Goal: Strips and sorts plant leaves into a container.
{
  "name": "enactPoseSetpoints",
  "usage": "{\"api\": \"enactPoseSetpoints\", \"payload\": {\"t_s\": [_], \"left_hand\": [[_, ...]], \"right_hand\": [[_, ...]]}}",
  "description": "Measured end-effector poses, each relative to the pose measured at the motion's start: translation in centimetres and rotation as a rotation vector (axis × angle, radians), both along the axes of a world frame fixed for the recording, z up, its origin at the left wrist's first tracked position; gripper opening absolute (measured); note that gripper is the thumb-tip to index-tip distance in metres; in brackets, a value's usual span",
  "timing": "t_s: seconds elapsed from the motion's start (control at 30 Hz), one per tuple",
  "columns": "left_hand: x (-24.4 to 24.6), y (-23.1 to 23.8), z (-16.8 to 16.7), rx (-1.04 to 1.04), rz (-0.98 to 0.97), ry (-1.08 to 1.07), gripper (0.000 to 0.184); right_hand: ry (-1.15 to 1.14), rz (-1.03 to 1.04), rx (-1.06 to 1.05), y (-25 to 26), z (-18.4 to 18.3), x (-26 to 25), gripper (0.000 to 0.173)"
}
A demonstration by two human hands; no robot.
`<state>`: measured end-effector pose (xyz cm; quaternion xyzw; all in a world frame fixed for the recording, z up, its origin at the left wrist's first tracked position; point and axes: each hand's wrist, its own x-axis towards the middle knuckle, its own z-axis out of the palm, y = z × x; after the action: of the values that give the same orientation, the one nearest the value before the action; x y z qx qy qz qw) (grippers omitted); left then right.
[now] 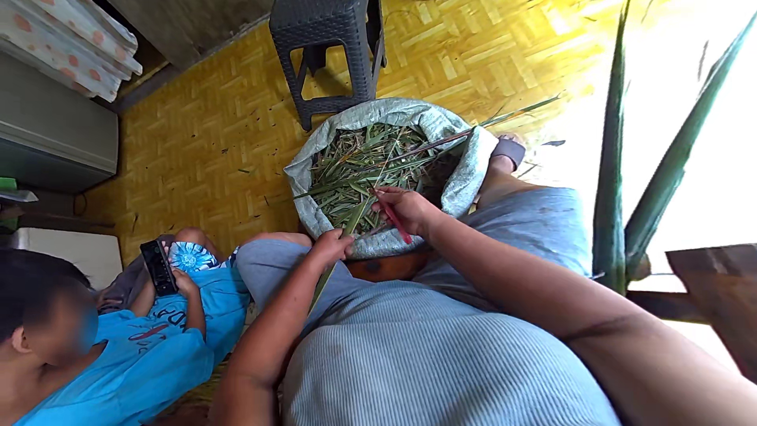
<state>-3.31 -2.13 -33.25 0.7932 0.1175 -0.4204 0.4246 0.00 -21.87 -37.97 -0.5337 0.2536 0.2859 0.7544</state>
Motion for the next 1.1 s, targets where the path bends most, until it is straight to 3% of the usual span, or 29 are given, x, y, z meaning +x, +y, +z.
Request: {"api": "enactPoseSetpoints", "payload": {"t_s": [0.07, 0.17, 0.27, 0.33, 0.67, 0.83, 0.97, 1.1], "left_hand": [[-0.2, 0.4, -0.1, -0.012, 0.05, 0.063, 0.034], [0.2, -0.2, -0.1, 0.089, 0.033, 0.031, 0.035], [1.2, -0.7, -0.6, 0.238, -0.112, -0.049, 0.04], [1.7, -0.8, -1.2, 0.293, -0.166, -0.089, 0.038], [1.7, -2.5, 0.2, 0.467, -0.382, -0.241, 0.042], [1.8, -2.4, 0.3, 0.507, -0.41, -0.242, 0.042], [1.5, -2.1, 0.2, 0.543, -0.396, -0.284, 0.042], [1.4, -2.2, -0.6, 0.595, -0.415, -0.328, 0.044]], "right_hand": [[-0.113, 0.076, -0.172, -0.3, -0.3, -0.1, 0.036], [-0.378, 0.418, -0.544, 0.1, 0.1, -1.1, 0.04], [-0.65, 0.65, -0.699, 1.6, 1.1, -3.4, 0.04], [-0.752, 0.7, -0.75, 2.5, 1.3, -4.5, 0.039], [-0.633, 0.884, -1.063, 2.1, 1.7, -2.1, 0.043], [-0.493, 0.802, -1.168, 0.0, 0.8, 0.4, 0.04], [-0.337, 0.637, -1.134, -2.0, 0.6, 2.0, 0.043], [-0.495, 0.654, -0.941, -0.6, 1.1, 0.1, 0.043]]}}
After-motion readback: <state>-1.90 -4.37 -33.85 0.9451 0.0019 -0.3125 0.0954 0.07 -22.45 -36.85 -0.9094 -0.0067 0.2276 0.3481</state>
